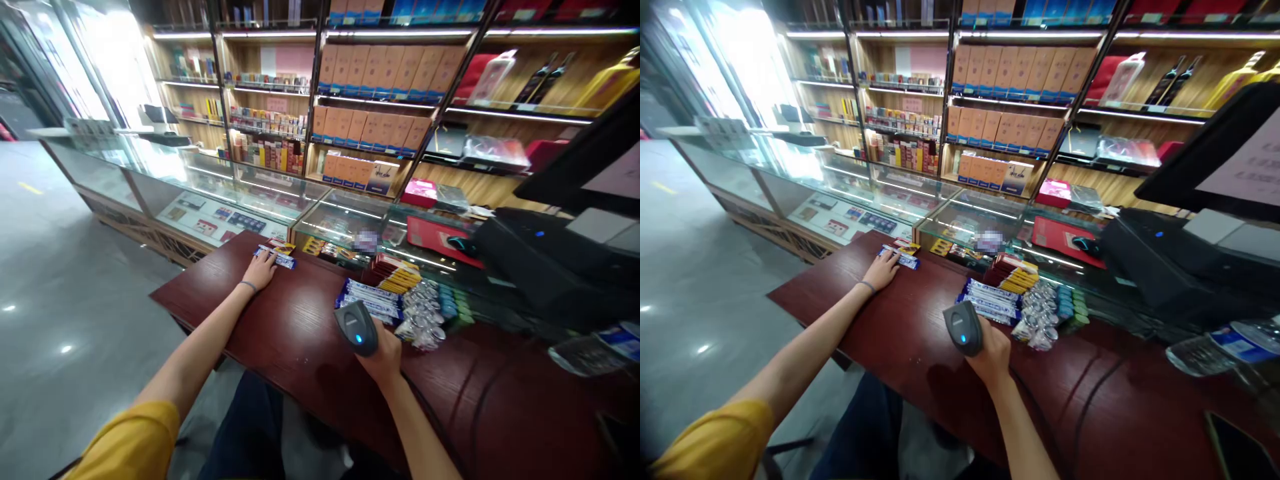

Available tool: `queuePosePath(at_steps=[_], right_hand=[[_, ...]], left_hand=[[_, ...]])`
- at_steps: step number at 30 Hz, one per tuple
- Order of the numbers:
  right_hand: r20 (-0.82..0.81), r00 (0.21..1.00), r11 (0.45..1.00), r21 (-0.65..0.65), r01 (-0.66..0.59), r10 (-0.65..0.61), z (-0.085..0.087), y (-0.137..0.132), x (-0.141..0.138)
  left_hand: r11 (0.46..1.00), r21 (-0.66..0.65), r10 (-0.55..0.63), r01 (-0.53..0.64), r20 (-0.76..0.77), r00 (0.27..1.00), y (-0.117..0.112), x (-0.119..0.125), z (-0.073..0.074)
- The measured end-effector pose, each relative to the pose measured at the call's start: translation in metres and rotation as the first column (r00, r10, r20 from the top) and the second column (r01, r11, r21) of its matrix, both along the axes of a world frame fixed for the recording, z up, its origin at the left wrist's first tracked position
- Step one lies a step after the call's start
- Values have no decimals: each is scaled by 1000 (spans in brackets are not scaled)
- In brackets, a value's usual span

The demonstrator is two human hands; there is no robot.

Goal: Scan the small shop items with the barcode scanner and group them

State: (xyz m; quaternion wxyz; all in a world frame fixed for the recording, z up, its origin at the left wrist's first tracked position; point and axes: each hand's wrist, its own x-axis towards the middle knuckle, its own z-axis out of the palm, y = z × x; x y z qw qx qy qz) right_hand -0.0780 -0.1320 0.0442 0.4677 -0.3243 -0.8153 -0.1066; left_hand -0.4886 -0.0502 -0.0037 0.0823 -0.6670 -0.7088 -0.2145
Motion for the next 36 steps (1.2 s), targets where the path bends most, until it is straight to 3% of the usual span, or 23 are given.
queuePosePath(at_steps=[5, 13, 17, 21, 23, 25, 28, 31, 33, 36], right_hand=[[5, 1000, 1000, -10, 8, -8, -6, 4, 7], [-3, 1000, 1000, 8, 28, -28, -4, 4, 7], [-15, 998, 998, 14, 68, -68, -1, 4, 8], [-69, 991, 994, 7, 113, -113, 4, 3, 10], [-98, 985, 990, 3, 141, -140, 6, 3, 12], [-119, 979, 986, -11, 165, -165, 6, 4, 13], [-144, 964, 972, -95, 213, -225, 6, 4, 17], [-111, 935, 922, -243, 302, -336, 7, 5, 21], [-53, 915, 868, -342, 360, -400, 9, 5, 22], [29, 901, 802, -445, 399, -432, 15, 5, 22]], left_hand=[[1000, -17, 2, -3, -26, 1000, -4, 1, 1], [985, 26, -170, 170, 2, 985, -10, -5, 10], [968, 69, -245, 241, 65, 967, -15, 10, 20], [956, 157, -284, 249, 269, 920, -15, 43, 41], [955, 174, -293, 240, 440, 849, -11, 68, 51], [968, 118, -244, 222, 656, 714, -5, 98, 56], [970, 21, -115, 240, 915, 388, 3, 149, 54], [958, 80, -118, 276, 985, 126, 5, 188, 46], [942, 136, -156, 308, 987, 39, 4, 200, 40], [932, 152, -167, 329, 986, 17, 2, 199, 32]])
